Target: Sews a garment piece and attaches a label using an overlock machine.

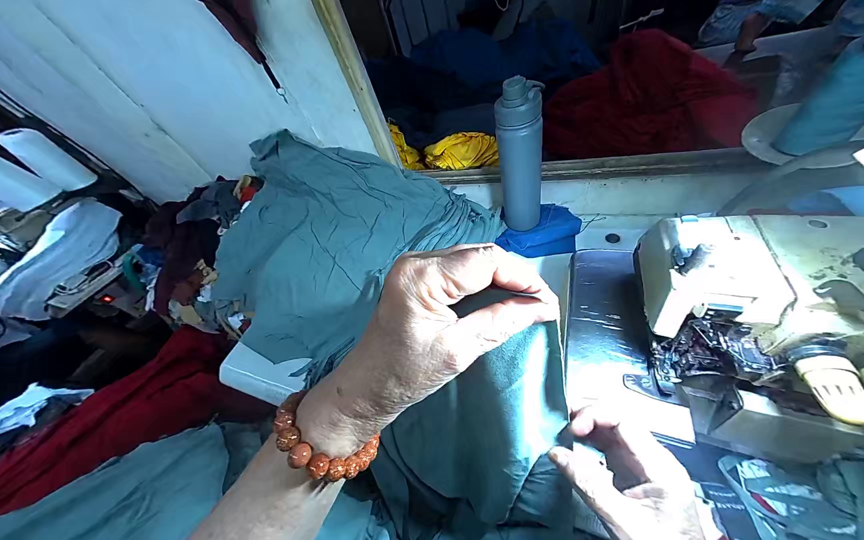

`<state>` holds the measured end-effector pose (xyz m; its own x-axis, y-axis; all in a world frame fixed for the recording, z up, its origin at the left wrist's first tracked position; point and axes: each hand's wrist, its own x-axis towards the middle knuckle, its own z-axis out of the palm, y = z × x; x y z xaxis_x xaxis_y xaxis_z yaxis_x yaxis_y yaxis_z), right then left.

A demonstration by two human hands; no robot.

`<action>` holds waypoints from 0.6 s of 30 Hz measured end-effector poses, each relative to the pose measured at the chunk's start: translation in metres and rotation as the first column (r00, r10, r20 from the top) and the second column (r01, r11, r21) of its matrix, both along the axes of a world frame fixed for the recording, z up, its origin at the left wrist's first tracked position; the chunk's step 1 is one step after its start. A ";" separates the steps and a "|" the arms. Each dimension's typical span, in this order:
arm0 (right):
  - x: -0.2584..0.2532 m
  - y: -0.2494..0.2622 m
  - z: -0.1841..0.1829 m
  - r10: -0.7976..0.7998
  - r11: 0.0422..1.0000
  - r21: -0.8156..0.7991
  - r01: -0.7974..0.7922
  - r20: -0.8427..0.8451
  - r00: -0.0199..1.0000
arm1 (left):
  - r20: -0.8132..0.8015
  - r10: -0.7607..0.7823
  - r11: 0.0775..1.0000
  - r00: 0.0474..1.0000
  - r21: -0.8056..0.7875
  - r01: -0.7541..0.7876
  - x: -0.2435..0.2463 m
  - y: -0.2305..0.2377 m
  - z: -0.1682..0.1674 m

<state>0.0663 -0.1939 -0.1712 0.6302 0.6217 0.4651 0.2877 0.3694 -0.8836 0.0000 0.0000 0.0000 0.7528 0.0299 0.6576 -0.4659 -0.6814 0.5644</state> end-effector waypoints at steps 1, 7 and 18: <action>-0.001 0.001 0.002 0.020 1.000 0.006 -0.019 -0.054 0.998 | -0.001 -0.014 1.000 1.000 -0.014 0.014 0.000 0.001 -0.001; 0.002 -0.005 0.008 0.127 0.989 -0.067 -0.132 -0.080 0.989 | 0.007 0.000 1.000 1.000 -0.001 0.000 0.005 0.010 -0.004; 0.001 -0.013 -0.003 0.022 0.988 -0.151 0.004 0.172 0.985 | -0.035 0.091 0.992 0.995 0.087 -0.088 0.019 0.022 -0.011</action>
<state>0.0677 -0.2067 -0.1743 0.5425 0.6983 0.4671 0.4382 0.2392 -0.8665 0.0193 0.0217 -0.0108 0.7743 0.0438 0.6313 -0.3798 -0.7658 0.5190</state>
